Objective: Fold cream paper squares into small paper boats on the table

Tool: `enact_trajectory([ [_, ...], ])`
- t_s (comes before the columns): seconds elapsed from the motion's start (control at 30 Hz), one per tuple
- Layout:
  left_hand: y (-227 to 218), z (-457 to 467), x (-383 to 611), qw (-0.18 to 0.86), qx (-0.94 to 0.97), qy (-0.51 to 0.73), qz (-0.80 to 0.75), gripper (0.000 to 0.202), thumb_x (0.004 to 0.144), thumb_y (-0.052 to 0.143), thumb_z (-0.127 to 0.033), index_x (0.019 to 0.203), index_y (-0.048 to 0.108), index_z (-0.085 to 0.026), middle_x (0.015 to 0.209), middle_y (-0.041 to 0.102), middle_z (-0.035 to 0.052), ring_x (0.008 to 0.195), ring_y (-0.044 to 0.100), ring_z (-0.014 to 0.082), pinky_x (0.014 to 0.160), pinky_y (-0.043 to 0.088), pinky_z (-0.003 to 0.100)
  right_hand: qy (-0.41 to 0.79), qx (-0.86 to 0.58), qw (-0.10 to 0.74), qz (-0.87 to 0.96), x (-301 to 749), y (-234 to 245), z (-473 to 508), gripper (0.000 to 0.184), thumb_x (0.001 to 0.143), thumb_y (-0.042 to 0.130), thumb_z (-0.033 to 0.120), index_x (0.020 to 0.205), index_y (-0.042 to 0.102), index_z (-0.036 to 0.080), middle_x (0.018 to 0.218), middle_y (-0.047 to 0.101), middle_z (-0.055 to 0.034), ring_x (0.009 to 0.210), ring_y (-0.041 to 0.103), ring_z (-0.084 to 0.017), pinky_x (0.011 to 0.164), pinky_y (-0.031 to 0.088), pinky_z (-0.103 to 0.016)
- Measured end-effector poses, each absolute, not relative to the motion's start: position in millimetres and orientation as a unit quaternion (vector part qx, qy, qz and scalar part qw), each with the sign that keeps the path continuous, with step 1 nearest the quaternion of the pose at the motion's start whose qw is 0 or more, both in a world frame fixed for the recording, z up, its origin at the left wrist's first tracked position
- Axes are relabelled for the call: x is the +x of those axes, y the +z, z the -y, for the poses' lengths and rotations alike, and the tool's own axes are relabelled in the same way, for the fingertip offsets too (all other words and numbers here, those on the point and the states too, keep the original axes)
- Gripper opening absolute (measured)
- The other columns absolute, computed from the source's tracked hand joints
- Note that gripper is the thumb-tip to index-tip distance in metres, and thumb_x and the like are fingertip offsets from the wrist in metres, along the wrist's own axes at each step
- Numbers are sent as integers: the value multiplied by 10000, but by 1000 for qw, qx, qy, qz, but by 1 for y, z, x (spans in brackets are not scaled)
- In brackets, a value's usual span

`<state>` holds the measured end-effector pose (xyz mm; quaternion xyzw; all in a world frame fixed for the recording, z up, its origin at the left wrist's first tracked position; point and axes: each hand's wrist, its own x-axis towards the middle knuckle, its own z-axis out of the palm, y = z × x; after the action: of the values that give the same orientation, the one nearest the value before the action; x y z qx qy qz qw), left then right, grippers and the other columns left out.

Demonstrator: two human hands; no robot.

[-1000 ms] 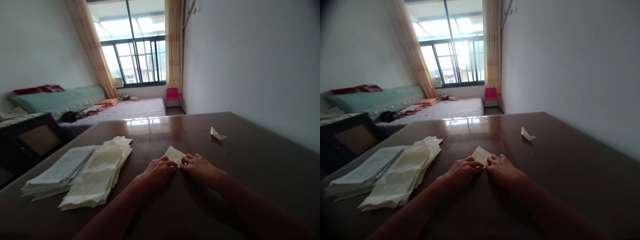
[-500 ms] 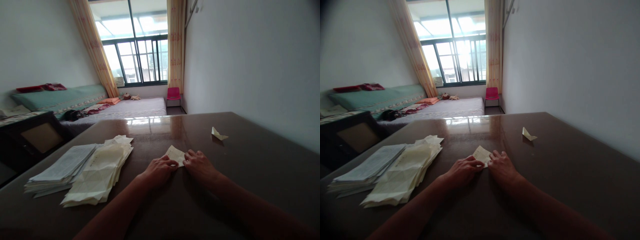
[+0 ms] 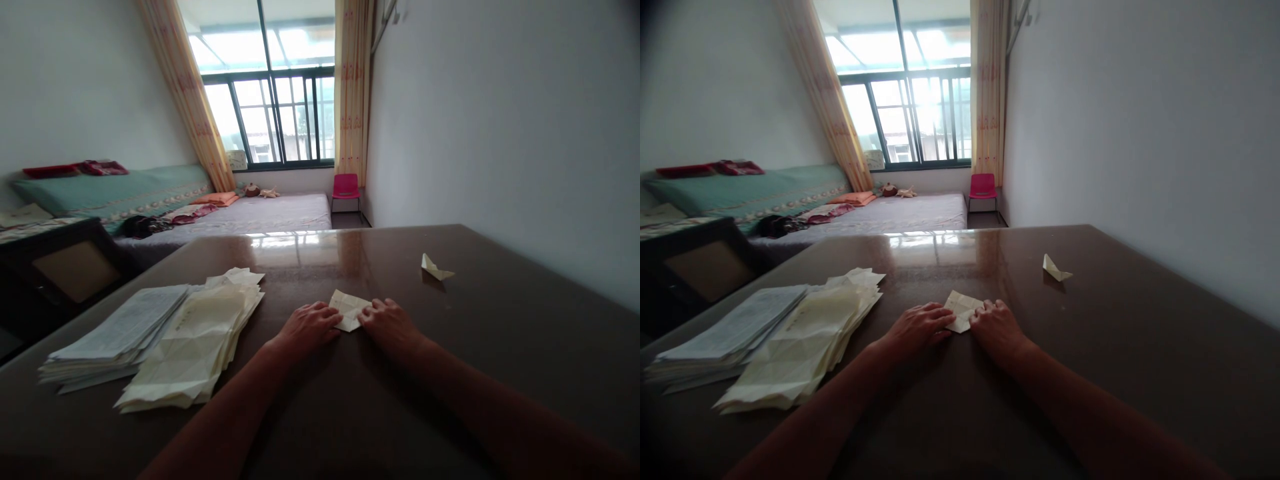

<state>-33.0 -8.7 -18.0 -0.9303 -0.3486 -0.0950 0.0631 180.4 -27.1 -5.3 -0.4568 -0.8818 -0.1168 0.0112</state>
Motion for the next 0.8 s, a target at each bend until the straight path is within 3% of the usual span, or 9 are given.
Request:
enact_trajectory([
  [0.3, -16, 7, -33, 75, -923, -109, 361, 222, 915, 485, -274, 1096, 614, -274, 1090, 659, 15, 1045, 551, 204, 841, 442, 327, -93, -462, 68, 879, 188, -9, 10, 162, 876, 522, 178, 847, 680, 202, 883, 710, -57, 920, 559, -230, 762, 324, -339],
  [0.43, -9, 13, -33, 73, -932, -115, 337, 206, 908, 477, -252, 1041, 635, -261, 1015, 657, 14, 984, 546, 185, 799, 436, 291, -54, -437, 104, 892, 196, -7, 7, 158, 865, 554, 207, 933, 688, 254, 933, 715, -16, 938, 557, -204, 782, 309, -334],
  [0.53, -6, 22, -28, 74, -945, -102, 302, 212, 893, 501, -271, 1063, 628, -264, 999, 642, 15, 949, 542, 179, 763, 437, 271, -33, -412, 125, 902, 202, -7, 3, 195, 879, 534, 203, 980, 690, 261, 992, 710, -15, 967, 554, -191, 815, 301, -334],
  [0.8, -10, 30, -19, 49, -956, -83, 278, 196, 899, 483, -309, 1000, 648, -279, 996, 628, 3, 896, 574, 160, 674, 439, 241, 16, -356, 134, 925, 206, -11, 1, 197, 849, 531, 148, 865, 707, 234, 934, 708, -31, 961, 546, -199, 801, 338, -319],
])
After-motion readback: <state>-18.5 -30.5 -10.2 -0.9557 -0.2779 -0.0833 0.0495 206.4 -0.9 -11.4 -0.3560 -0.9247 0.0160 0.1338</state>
